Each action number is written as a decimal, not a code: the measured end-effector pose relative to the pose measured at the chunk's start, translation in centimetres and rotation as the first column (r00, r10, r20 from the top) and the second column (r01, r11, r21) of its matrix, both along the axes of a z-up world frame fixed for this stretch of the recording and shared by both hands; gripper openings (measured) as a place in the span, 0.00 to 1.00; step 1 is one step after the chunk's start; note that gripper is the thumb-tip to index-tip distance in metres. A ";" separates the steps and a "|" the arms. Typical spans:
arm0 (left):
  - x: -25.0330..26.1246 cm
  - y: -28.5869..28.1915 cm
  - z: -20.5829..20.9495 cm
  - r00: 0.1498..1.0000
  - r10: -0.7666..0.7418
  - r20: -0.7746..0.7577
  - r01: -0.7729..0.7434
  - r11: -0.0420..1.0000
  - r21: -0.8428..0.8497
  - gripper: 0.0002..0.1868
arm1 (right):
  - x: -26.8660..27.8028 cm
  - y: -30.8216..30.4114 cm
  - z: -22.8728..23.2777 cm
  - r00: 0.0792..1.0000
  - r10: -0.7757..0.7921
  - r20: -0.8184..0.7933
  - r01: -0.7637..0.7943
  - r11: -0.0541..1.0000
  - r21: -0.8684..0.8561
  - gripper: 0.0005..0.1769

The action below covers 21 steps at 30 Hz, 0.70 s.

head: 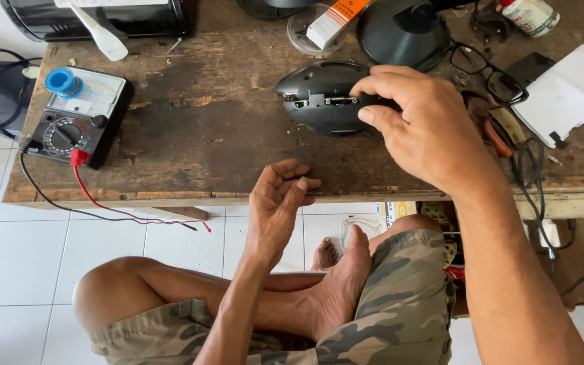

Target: The person disassembles a black circular electronic device, separating the casing to reveal the internal circuit board and wiring. They manipulate the components, lift the circuit board, and then reassemble the device by placing the casing back together.

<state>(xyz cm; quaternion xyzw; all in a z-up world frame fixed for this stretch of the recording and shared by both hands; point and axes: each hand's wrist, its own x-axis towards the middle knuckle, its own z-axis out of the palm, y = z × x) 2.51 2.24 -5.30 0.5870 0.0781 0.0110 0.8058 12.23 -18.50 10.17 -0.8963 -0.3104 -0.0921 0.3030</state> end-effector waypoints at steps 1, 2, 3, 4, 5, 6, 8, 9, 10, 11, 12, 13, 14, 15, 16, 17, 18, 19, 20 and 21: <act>-0.1 0.0 0.1 1.000 -0.001 -0.001 0.001 1.000 0.002 0.20 | -0.1 0.1 0.1 1.000 -0.001 -0.001 0.001 1.000 0.002 0.13; -0.1 0.1 0.3 1.000 0.001 -0.005 -0.001 1.000 0.011 0.20 | -0.1 0.1 0.1 1.000 0.005 0.005 -0.005 1.000 0.000 0.13; -0.1 0.0 0.4 1.000 0.002 -0.007 -0.001 1.000 0.020 0.20 | -0.2 0.2 0.2 1.000 0.009 0.013 -0.009 1.000 -0.003 0.12; -0.1 0.0 0.3 1.000 -0.001 -0.006 0.001 1.000 0.021 0.20 | 0.0 0.1 0.1 1.000 0.007 0.014 -0.007 1.000 -0.002 0.12; -0.1 0.0 0.2 1.000 0.002 -0.002 -0.002 1.000 0.022 0.20 | 0.1 0.0 0.0 1.000 -0.001 0.007 0.001 1.000 -0.004 0.13; -0.1 0.0 0.2 1.000 0.004 0.001 -0.004 1.000 0.023 0.20 | 0.3 0.0 -0.2 1.000 -0.009 0.001 0.009 1.000 -0.005 0.13; -0.1 0.0 0.1 1.000 0.003 0.008 -0.003 1.000 0.029 0.20 | 0.4 0.1 0.3 1.000 -0.007 -0.014 0.007 1.000 -0.015 0.13; -0.2 0.0 0.1 1.000 0.002 0.015 -0.003 0.999 0.033 0.20 | 0.4 0.1 0.5 1.000 -0.005 -0.029 0.004 1.000 -0.027 0.14; -0.2 0.0 0.2 1.000 0.002 0.014 -0.003 0.999 0.034 0.20 | 0.5 0.1 0.6 1.000 -0.005 -0.030 0.004 1.000 -0.026 0.14; -0.2 0.0 0.3 1.000 0.005 0.008 -0.006 1.000 0.029 0.20 | 0.6 0.1 0.8 0.998 -0.031 -0.057 0.028 0.999 -0.040 0.13; -0.2 0.0 0.4 1.000 0.008 0.001 -0.008 1.000 0.024 0.21 | 0.8 0.1 1.0 0.995 -0.057 -0.084 0.052 0.997 -0.055 0.12; -0.2 0.0 0.3 1.000 0.008 0.000 -0.008 1.000 0.024 0.21 | 0.8 0.3 1.2 0.995 -0.057 -0.085 0.053 0.997 -0.054 0.12; -0.2 0.0 0.2 1.000 0.009 0.004 -0.009 1.000 0.018 0.21 | 0.8 0.4 1.3 0.997 -0.025 -0.076 0.020 0.998 -0.059 0.12; -0.1 0.0 0.1 1.000 0.010 0.010 -0.010 1.000 0.013 0.22 | 0.9 0.5 1.5 0.998 0.008 -0.066 -0.012 0.998 -0.063 0.12; -0.1 0.0 0.1 1.000 0.010 0.011 -0.010 1.000 0.013 0.22 | 0.9 0.7 1.4 0.998 0.008 -0.065 -0.012 0.998 -0.063 0.12; -0.1 0.0 0.2 1.000 0.009 0.006 -0.009 1.000 0.020 0.21 | 1.0 1.0 1.2 0.998 0.006 -0.066 -0.011 0.997 -0.072 0.13; -0.1 0.0 0.3 1.000 0.008 0.002 -0.008 1.000 0.026 0.21 | 1.0 1.2 1.1 0.998 0.004 -0.068 -0.009 0.997 -0.082 0.14; -0.2 0.1 0.1 1.000 0.010 0.001 -0.010 1.000 0.028 0.21 | 1.0 1.3 1.0 0.998 0.006 -0.069 -0.012 0.997 -0.080 0.14; -0.2 0.1 0.0 1.000 0.009 0.006 -0.009 1.000 0.023 0.21 | 1.0 1.5 1.0 0.998 0.034 -0.059 -0.038 0.997 -0.067 0.14; -0.1 0.1 -0.2 1.000 0.005 0.011 -0.005 1.000 0.016 0.20 | 1.0 1.6 1.0 0.997 0.059 -0.048 -0.061 0.997 -0.056 0.14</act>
